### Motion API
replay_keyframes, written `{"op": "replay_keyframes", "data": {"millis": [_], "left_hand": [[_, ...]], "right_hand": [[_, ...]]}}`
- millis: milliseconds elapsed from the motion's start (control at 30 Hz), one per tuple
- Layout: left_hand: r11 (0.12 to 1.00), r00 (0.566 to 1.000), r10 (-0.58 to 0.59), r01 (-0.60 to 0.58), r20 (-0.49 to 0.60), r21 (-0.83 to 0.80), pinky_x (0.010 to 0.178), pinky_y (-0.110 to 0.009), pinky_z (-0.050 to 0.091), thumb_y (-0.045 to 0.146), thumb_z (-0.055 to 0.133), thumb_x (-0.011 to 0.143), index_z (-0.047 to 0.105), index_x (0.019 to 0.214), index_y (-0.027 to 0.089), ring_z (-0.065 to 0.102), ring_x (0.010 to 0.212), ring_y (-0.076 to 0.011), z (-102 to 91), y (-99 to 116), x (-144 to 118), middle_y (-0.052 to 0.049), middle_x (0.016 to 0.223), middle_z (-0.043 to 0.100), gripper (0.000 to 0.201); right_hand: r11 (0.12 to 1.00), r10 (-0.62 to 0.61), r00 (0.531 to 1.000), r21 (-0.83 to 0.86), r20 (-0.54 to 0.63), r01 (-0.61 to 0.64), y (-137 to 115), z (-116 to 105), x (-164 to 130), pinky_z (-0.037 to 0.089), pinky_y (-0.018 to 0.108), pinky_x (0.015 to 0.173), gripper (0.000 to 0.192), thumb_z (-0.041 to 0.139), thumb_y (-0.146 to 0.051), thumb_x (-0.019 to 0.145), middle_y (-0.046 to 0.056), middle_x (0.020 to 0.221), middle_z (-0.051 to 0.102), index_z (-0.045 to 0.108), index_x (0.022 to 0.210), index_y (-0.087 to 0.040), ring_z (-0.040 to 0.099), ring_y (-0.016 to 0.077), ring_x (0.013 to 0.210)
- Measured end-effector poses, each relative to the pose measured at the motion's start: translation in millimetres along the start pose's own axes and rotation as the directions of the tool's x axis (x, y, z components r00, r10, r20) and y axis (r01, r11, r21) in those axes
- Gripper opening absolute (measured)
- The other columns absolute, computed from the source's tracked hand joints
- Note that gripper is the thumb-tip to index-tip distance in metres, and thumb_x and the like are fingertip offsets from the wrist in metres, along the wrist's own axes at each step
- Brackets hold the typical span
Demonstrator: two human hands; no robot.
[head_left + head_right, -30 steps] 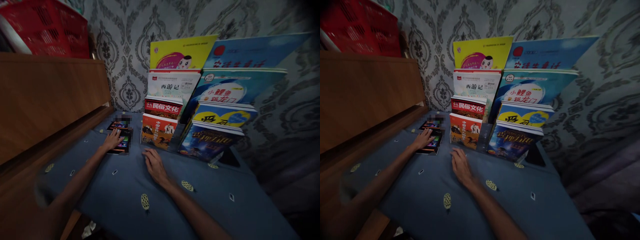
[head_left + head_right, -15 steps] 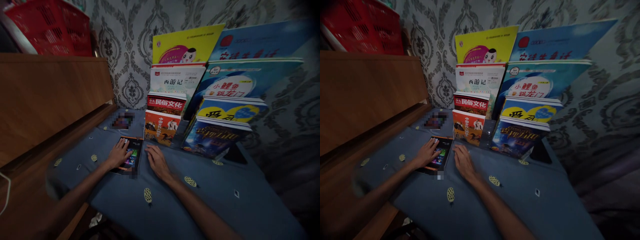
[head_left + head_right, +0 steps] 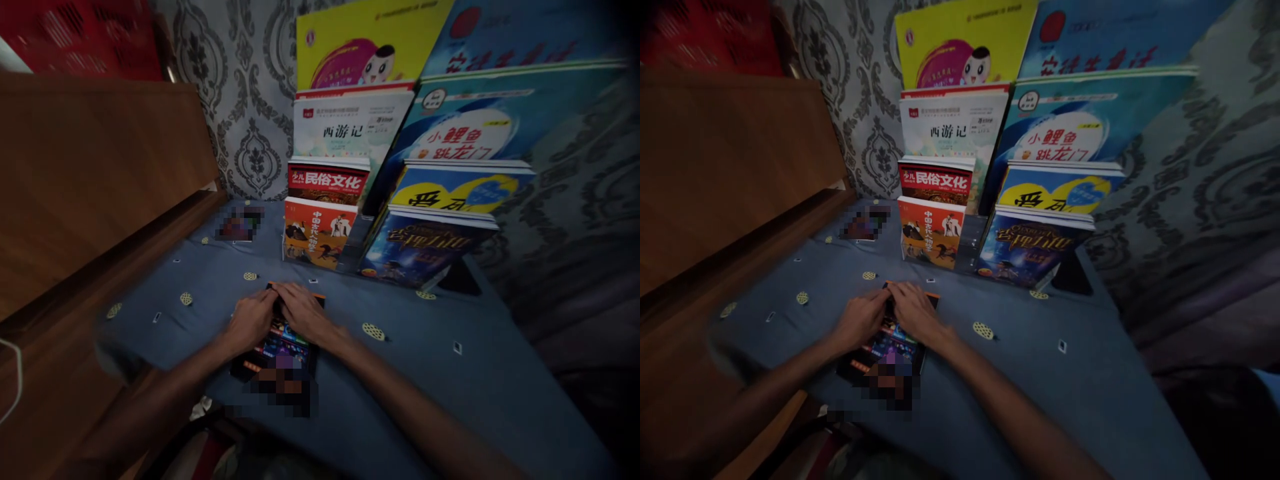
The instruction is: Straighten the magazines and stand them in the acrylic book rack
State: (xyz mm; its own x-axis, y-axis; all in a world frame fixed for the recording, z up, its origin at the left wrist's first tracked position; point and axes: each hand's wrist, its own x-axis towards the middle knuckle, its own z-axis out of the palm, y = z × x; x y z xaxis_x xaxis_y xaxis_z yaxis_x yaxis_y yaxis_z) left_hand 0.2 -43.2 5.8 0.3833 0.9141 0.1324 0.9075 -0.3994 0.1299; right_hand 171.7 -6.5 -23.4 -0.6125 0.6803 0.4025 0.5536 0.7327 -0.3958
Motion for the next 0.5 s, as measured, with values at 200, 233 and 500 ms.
{"op": "replay_keyframes", "data": {"millis": [200,233,500], "left_hand": [[0.996,0.994,0.084,-0.084,-0.076,0.009,0.093,-0.04,0.052,0.015,0.043,0.094,0.055,0.124,0.02,0.063,0.109,-0.025,10.3,-4.3,-1.7,-0.01,0.121,0.066,0.033],[0.997,0.994,0.082,-0.08,-0.079,0.02,0.094,-0.041,0.051,0.014,0.042,0.094,0.054,0.126,0.02,0.061,0.111,-0.0255,11.3,-3.3,-2.5,-0.01,0.124,0.065,0.034],[0.994,0.992,0.097,-0.092,-0.08,0.056,0.094,-0.043,0.048,0.014,0.04,0.096,0.054,0.126,0.02,0.058,0.115,-0.0258,14.9,-2.8,-4.1,-0.011,0.13,0.062,0.034]], "right_hand": [[1.0,0.018,1.0,-0.014,0.004,-0.018,3.4,12.4,-14.0,0.04,0.051,0.116,0.052,0.047,-0.019,0.096,0.018,0.148,0.052,0.044,0.147,-0.014,0.046,0.0267,0.14],[0.999,0.03,1.0,-0.018,0.005,-0.03,5.3,12.5,-17.6,0.039,0.051,0.117,0.052,0.047,-0.021,0.096,0.018,0.15,0.051,0.043,0.148,-0.014,0.045,0.0269,0.142],[0.985,0.16,0.986,-0.054,-0.045,-0.162,22.6,-9.6,-56.4,0.038,0.055,0.117,0.05,0.045,-0.032,0.1,0.016,0.152,0.049,0.044,0.148,-0.018,0.044,0.0278,0.142]]}}
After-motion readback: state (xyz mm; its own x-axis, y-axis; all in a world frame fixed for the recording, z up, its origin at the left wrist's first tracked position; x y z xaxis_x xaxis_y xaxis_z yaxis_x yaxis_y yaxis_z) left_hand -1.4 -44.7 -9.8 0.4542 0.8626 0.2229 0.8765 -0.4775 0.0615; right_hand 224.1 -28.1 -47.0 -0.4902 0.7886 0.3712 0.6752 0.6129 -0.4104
